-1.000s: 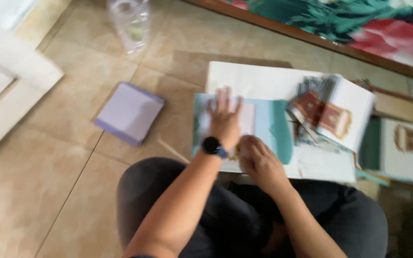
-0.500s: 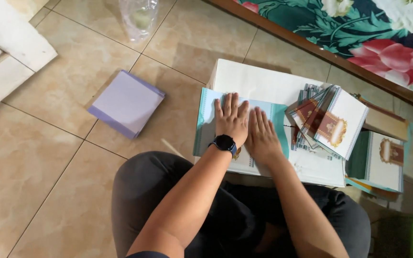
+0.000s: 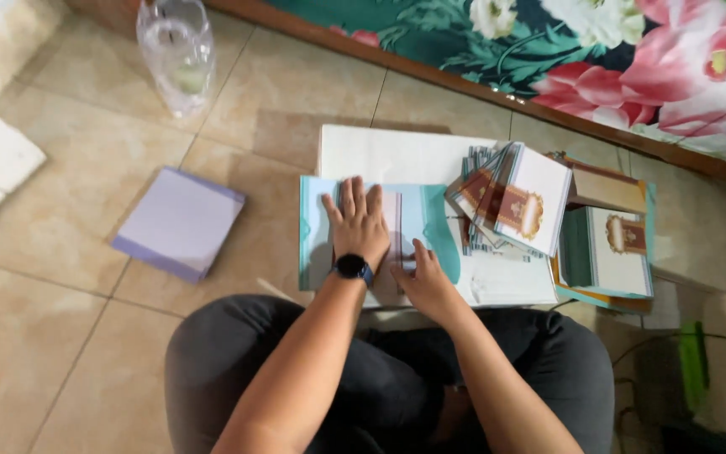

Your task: The person sorts and stacks paper invitations and matching envelopes while sitting on the floor. They fold envelopes, place invitations inside, and group the completed items into a larger pile.

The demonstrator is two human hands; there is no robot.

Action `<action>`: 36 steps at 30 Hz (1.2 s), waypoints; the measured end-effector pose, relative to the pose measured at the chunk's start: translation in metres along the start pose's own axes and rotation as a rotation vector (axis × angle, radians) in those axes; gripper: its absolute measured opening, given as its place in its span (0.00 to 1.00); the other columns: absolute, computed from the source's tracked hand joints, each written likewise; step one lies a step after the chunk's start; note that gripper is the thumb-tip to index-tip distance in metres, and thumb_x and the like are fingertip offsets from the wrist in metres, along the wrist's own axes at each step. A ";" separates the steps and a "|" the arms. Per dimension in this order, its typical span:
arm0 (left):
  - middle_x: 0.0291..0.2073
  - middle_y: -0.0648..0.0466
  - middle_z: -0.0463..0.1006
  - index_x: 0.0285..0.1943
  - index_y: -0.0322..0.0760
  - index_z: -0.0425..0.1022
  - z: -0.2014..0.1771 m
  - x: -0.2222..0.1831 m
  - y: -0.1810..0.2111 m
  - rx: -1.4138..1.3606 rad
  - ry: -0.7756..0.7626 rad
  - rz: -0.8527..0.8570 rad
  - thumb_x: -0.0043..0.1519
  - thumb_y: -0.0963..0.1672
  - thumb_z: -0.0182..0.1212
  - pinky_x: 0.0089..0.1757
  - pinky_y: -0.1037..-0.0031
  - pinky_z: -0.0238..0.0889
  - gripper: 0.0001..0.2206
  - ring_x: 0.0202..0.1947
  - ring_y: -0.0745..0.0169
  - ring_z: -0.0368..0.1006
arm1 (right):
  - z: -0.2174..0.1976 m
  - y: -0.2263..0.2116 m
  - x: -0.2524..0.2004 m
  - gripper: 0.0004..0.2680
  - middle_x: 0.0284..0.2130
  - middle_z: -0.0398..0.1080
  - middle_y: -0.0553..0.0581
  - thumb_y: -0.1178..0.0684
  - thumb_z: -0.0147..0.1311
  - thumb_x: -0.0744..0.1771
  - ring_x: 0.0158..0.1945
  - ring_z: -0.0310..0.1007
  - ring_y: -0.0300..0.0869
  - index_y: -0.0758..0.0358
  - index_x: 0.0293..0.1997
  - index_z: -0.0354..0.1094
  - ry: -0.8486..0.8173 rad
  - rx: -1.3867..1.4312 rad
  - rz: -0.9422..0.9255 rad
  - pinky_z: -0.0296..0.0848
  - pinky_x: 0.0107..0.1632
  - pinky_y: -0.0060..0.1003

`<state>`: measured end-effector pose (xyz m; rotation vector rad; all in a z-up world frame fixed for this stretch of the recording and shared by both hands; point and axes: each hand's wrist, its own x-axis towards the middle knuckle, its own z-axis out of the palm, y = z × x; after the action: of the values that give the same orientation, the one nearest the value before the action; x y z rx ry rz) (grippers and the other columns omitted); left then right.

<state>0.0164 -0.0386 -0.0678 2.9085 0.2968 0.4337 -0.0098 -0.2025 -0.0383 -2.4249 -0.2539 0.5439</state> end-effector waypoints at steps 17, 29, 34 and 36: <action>0.76 0.31 0.46 0.56 0.41 0.71 0.009 0.016 -0.005 -0.019 0.246 -0.122 0.59 0.50 0.56 0.65 0.40 0.41 0.18 0.75 0.28 0.44 | 0.028 0.008 0.033 0.17 0.53 0.61 0.61 0.38 0.58 0.66 0.57 0.68 0.62 0.55 0.55 0.64 0.086 0.107 -0.077 0.67 0.58 0.52; 0.60 0.45 0.63 0.39 0.42 0.63 -0.003 0.034 -0.021 -0.237 -0.034 0.091 0.68 0.48 0.44 0.65 0.39 0.41 0.09 0.68 0.44 0.57 | 0.001 -0.049 0.000 0.35 0.57 0.60 0.77 0.50 0.58 0.65 0.63 0.62 0.69 0.69 0.75 0.32 0.110 0.185 -0.067 0.63 0.62 0.61; 0.29 0.57 0.70 0.36 0.44 0.62 -0.001 0.036 -0.024 -0.309 0.216 0.117 0.68 0.47 0.44 0.58 0.42 0.57 0.09 0.41 0.48 0.75 | 0.013 -0.027 0.007 0.35 0.57 0.70 0.71 0.49 0.59 0.64 0.60 0.71 0.61 0.60 0.76 0.33 -0.023 0.378 -0.017 0.73 0.57 0.54; 0.55 0.50 0.71 0.44 0.44 0.62 -0.036 0.034 -0.014 -0.331 0.371 0.141 0.68 0.49 0.49 0.63 0.34 0.40 0.08 0.67 0.38 0.60 | 0.026 0.019 0.027 0.19 0.39 0.75 0.68 0.57 0.57 0.65 0.41 0.78 0.50 0.62 0.62 0.60 0.095 0.552 -0.183 0.77 0.42 0.44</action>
<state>0.0353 -0.0115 -0.0279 2.5205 0.0595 0.9497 0.0042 -0.1952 -0.0775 -1.8640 -0.2439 0.3566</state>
